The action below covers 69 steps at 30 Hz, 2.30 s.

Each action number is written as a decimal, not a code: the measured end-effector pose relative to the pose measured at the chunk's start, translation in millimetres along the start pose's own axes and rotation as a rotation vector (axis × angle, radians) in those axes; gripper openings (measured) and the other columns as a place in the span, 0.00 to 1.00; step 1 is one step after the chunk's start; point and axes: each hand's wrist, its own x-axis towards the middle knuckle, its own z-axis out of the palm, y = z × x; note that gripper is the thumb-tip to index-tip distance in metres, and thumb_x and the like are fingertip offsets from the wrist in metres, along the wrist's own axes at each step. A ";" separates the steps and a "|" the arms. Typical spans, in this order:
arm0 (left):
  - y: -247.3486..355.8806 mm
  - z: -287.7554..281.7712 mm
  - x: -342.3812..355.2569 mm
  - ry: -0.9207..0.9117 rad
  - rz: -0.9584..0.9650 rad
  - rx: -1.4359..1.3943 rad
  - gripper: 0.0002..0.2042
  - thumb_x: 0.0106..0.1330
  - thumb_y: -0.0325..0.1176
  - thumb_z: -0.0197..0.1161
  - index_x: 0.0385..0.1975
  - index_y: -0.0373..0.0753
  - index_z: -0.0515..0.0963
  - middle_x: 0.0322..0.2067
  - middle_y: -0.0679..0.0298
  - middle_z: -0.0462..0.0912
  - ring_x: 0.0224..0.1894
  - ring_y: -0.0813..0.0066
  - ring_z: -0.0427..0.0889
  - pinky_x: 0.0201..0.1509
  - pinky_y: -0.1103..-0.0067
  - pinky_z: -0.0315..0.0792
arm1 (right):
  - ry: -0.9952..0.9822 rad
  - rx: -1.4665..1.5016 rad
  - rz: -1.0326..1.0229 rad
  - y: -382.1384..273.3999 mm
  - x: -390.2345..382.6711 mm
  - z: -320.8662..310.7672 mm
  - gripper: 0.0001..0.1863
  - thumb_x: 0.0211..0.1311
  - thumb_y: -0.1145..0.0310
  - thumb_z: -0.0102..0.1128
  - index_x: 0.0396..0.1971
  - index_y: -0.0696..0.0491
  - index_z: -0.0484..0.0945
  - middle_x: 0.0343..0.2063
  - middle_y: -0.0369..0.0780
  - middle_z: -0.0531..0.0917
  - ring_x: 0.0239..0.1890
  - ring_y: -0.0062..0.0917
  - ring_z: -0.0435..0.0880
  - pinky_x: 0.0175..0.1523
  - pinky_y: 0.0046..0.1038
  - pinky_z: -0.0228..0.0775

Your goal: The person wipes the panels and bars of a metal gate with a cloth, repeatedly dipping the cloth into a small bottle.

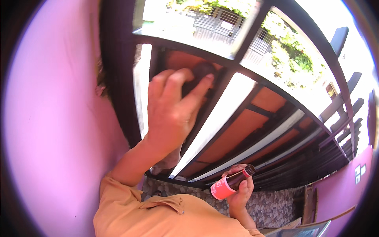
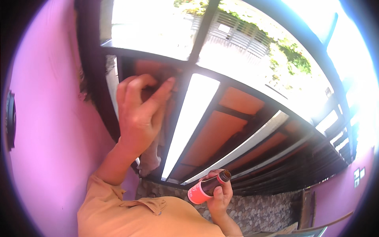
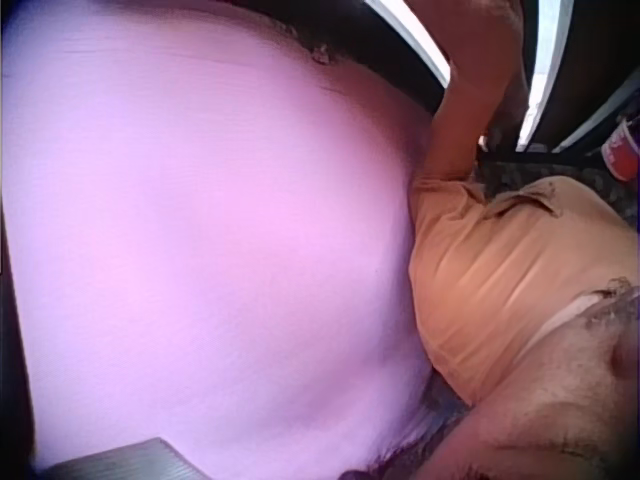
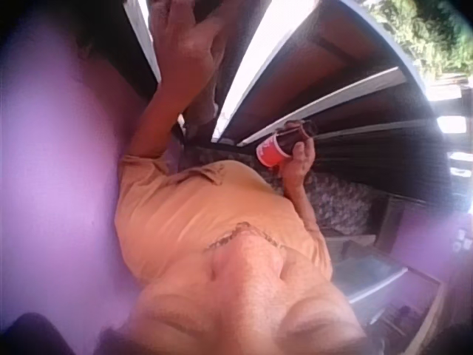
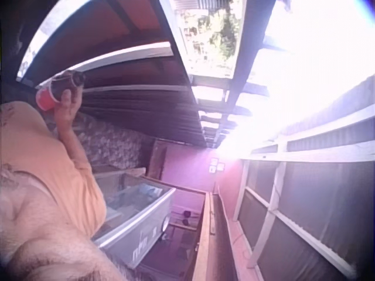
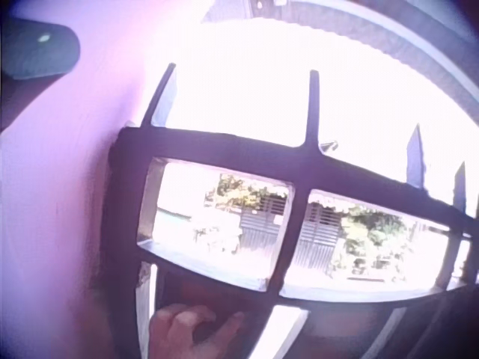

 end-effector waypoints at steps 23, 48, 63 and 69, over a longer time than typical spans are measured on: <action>-7.8 15.8 -5.3 -0.050 0.114 0.121 0.21 0.62 0.14 0.58 0.56 0.32 0.81 0.44 0.52 0.77 0.48 0.52 0.75 0.55 0.62 0.69 | -0.106 -0.078 0.005 -14.7 -4.0 -42.9 0.26 0.75 0.54 0.54 0.57 0.63 0.73 0.53 0.40 0.67 0.57 0.24 0.73 0.63 0.30 0.68; 11.1 -6.1 -1.5 -0.151 0.103 0.082 0.30 0.43 0.18 0.62 0.52 0.42 0.85 0.38 0.63 0.76 0.40 0.61 0.74 0.43 0.68 0.66 | -0.076 -0.012 -0.081 -16.5 16.7 -20.5 0.32 0.67 0.42 0.60 0.45 0.63 0.76 0.43 0.41 0.70 0.43 0.29 0.74 0.43 0.36 0.78; 2.8 -5.3 17.4 -0.015 0.140 0.087 0.25 0.46 0.28 0.69 0.49 0.45 0.87 0.38 0.69 0.77 0.37 0.69 0.72 0.40 0.72 0.65 | -0.112 -0.051 -0.044 -12.8 33.7 -5.5 0.37 0.64 0.39 0.63 0.45 0.64 0.75 0.45 0.44 0.70 0.43 0.31 0.77 0.44 0.38 0.80; 17.3 -5.8 5.4 -0.090 0.102 0.072 0.27 0.45 0.28 0.65 0.51 0.43 0.86 0.39 0.67 0.77 0.38 0.66 0.74 0.40 0.72 0.65 | -0.077 -0.040 -0.039 -11.7 34.0 -5.7 0.38 0.63 0.37 0.63 0.45 0.64 0.75 0.45 0.44 0.70 0.41 0.31 0.78 0.45 0.39 0.80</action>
